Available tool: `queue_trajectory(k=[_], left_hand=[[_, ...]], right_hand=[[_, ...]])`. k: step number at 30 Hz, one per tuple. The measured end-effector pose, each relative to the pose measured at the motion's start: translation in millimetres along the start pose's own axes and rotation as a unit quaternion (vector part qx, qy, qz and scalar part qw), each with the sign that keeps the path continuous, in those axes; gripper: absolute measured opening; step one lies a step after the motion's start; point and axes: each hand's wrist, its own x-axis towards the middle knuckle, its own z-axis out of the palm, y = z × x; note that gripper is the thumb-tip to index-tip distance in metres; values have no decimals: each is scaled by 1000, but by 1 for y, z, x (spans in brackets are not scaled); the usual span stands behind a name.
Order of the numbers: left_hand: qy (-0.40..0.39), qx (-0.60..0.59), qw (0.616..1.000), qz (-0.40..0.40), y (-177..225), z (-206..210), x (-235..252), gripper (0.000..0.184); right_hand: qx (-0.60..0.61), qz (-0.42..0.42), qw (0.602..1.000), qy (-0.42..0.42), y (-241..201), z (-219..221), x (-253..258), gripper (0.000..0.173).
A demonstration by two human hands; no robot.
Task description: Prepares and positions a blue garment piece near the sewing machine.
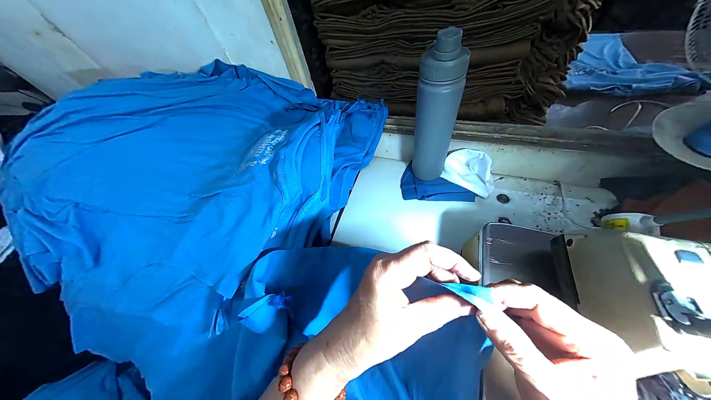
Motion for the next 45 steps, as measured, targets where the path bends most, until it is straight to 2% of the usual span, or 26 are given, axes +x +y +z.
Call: queue_trajectory(k=[3, 8, 12, 15, 18, 21, 25, 27, 30, 32, 34, 38, 41, 45], left_hand=[[1, 4, 1000, -7, -2, 3, 1, 26], [9, 30, 999, -31, -3, 6, -2, 12], [18, 78, 997, -23, -4, 7, -5, 5], [30, 58, 998, -20, -4, 7, -7, 4], [24, 51, 998, -33, -3, 7, -10, 8], [25, 44, 998, -38, -1, 8, -12, 11], [26, 23, 999, -41, 1, 9, -14, 13], [39, -21, 997, -70, 2, 11, -15, 17], [72, -124, 976, -161, 6, 15, -15, 17], [76, -146, 961, -224, 9, 18, -11, 15], [72, -159, 951, -254, 9, 18, -10, 17], [67, -96, 969, -218, 8, 14, -10, 14], [38, -60, 983, -169, 11, 9, -10, 14], [16, -39, 991, -129, 14, 10, -13, 14]], right_hand=[[16, 2, 1000, 12, 3, -1, 0, 7], [29, 14, 999, 33, 2, -1, -1, 8], [-8, 5, 999, 41, 0, 0, -3, 6], [-10, -8, 1000, 23, 2, 0, -4, 18], [-51, -46, 997, 39, 6, 0, -5, 21], [-89, -72, 992, 44, 8, 0, -5, 18], [-140, -88, 986, 25, 7, -2, -5, 5], [-152, -88, 984, 17, 5, -3, -6, 3], [-167, -90, 982, 17, 4, -2, -7, 1], [-180, -95, 979, 20, 4, -2, -7, 2], [-198, -104, 975, 23, 4, -3, -8, 3], [-175, -141, 974, -1, 0, -8, -10, 6], [-71, -58, 995, -33, -9, -3, -14, 6], [-8, 17, 1000, -14, -11, 1, -17, 4]])
